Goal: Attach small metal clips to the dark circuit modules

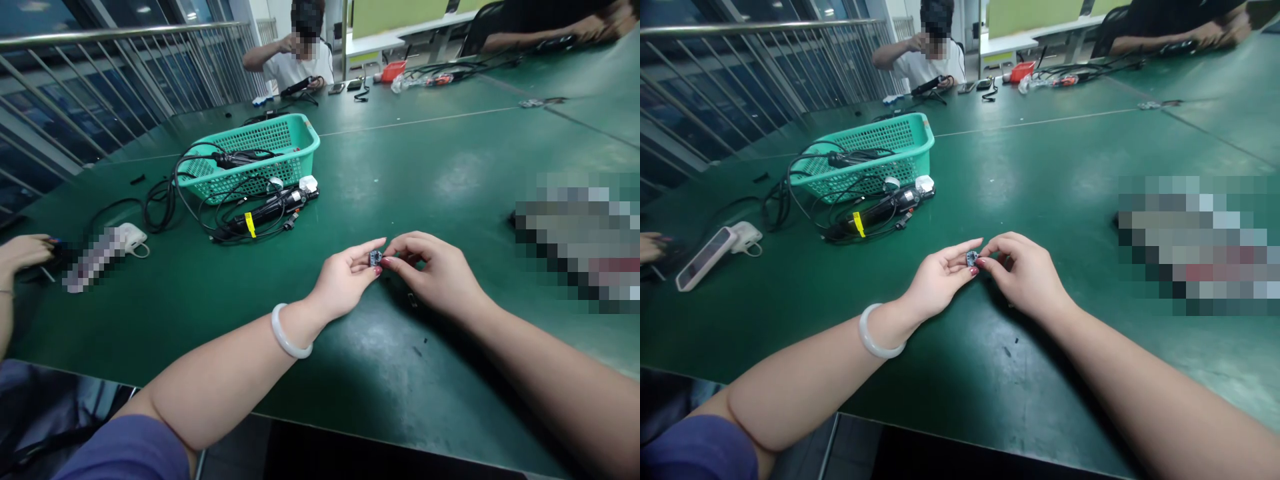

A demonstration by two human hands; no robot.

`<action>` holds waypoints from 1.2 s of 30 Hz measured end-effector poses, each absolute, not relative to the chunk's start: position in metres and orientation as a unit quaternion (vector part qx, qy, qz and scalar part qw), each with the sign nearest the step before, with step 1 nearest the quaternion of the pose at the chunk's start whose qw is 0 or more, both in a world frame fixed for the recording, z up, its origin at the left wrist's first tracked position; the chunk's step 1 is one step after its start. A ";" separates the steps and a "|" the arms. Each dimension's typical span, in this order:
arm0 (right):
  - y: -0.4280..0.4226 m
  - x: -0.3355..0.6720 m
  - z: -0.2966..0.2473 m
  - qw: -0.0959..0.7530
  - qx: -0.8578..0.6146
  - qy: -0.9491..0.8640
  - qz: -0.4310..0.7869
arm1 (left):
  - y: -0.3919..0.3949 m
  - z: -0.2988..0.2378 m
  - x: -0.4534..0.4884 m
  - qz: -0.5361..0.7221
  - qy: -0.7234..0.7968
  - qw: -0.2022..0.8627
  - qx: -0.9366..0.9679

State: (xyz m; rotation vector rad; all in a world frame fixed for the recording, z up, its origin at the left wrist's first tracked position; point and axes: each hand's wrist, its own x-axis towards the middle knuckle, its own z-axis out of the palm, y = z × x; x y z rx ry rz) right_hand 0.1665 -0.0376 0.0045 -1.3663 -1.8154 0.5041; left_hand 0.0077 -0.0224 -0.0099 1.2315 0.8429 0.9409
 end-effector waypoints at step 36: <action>-0.030 0.189 0.007 0.137 -0.618 -0.764 0.128 | -0.013 -0.004 0.005 0.440 0.396 0.692 0.414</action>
